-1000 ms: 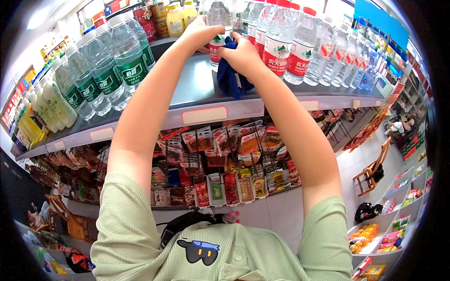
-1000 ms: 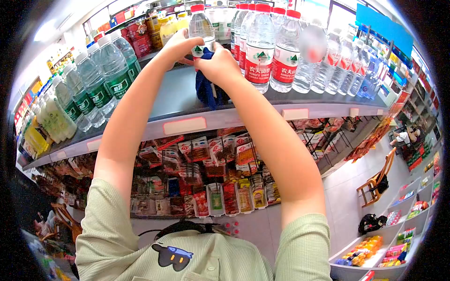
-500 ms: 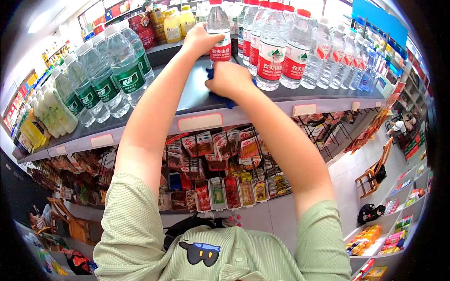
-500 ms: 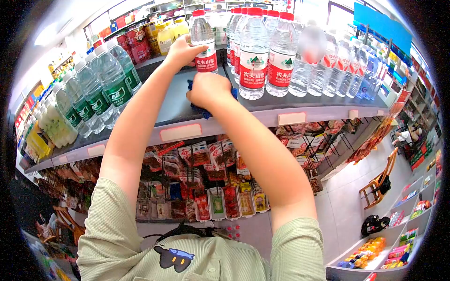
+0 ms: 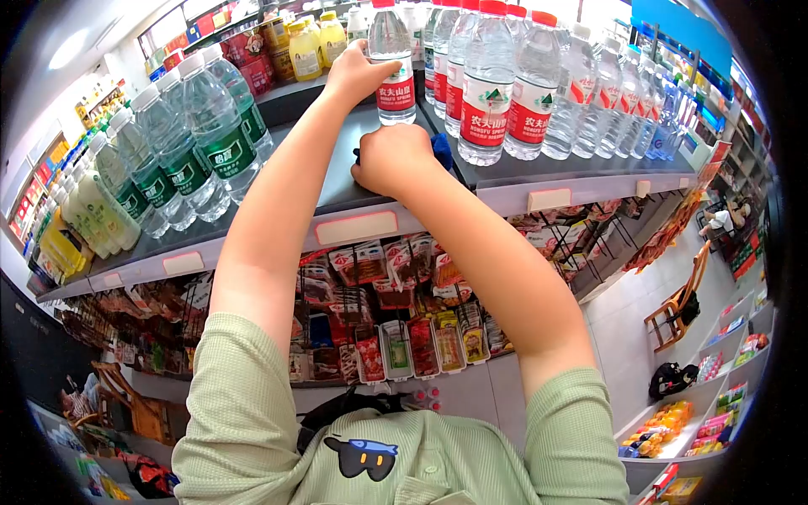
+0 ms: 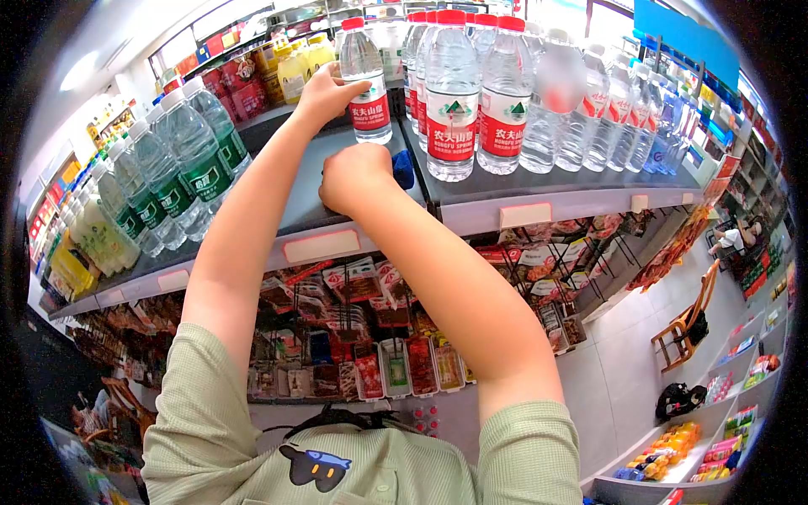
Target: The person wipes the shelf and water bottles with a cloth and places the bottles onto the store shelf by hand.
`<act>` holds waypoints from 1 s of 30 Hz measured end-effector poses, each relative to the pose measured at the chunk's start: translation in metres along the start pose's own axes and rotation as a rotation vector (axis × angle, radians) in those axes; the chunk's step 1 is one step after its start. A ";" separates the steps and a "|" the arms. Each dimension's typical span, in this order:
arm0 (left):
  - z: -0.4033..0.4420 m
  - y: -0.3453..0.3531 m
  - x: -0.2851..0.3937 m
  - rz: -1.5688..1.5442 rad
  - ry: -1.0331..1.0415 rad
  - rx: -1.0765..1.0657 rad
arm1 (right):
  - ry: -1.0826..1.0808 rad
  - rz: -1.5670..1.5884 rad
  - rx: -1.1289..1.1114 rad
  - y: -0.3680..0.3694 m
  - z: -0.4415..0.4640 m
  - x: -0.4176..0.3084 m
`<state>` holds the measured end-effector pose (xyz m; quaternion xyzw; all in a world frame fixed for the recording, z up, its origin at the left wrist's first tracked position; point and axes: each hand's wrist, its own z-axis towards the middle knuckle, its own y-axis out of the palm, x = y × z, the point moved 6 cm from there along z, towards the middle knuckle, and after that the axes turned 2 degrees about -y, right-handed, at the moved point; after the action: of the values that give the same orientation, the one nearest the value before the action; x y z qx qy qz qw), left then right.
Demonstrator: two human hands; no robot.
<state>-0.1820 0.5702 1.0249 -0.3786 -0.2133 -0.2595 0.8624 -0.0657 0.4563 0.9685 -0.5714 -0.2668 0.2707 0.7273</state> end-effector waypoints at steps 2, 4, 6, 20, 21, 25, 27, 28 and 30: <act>0.003 0.002 -0.002 0.022 0.020 -0.002 | -0.004 -0.002 0.003 0.001 0.000 0.000; 0.005 0.004 -0.004 0.049 0.030 0.011 | -0.008 0.013 0.028 0.002 0.001 0.001; 0.006 0.004 -0.001 0.073 0.043 0.026 | -0.001 0.014 0.030 0.002 0.002 0.002; -0.004 0.001 0.011 0.048 0.030 0.040 | -0.032 0.059 0.093 0.008 0.007 0.004; -0.003 0.002 0.010 0.047 0.030 0.038 | -0.034 0.055 0.095 0.008 0.006 0.003; -0.002 0.003 0.008 0.068 0.035 0.029 | -0.033 0.054 0.093 0.007 0.006 0.002; -0.001 0.004 0.008 0.088 0.036 0.040 | -0.036 0.047 0.102 0.006 0.006 0.002; 0.000 0.005 0.008 0.073 0.043 0.032 | -0.039 0.040 0.110 0.006 0.005 0.002; 0.001 0.007 0.007 0.057 0.049 0.022 | -0.043 0.042 0.115 0.006 0.006 0.002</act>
<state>-0.1720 0.5727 1.0257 -0.3685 -0.1842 -0.2418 0.8785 -0.0689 0.4628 0.9638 -0.5281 -0.2545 0.3129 0.7473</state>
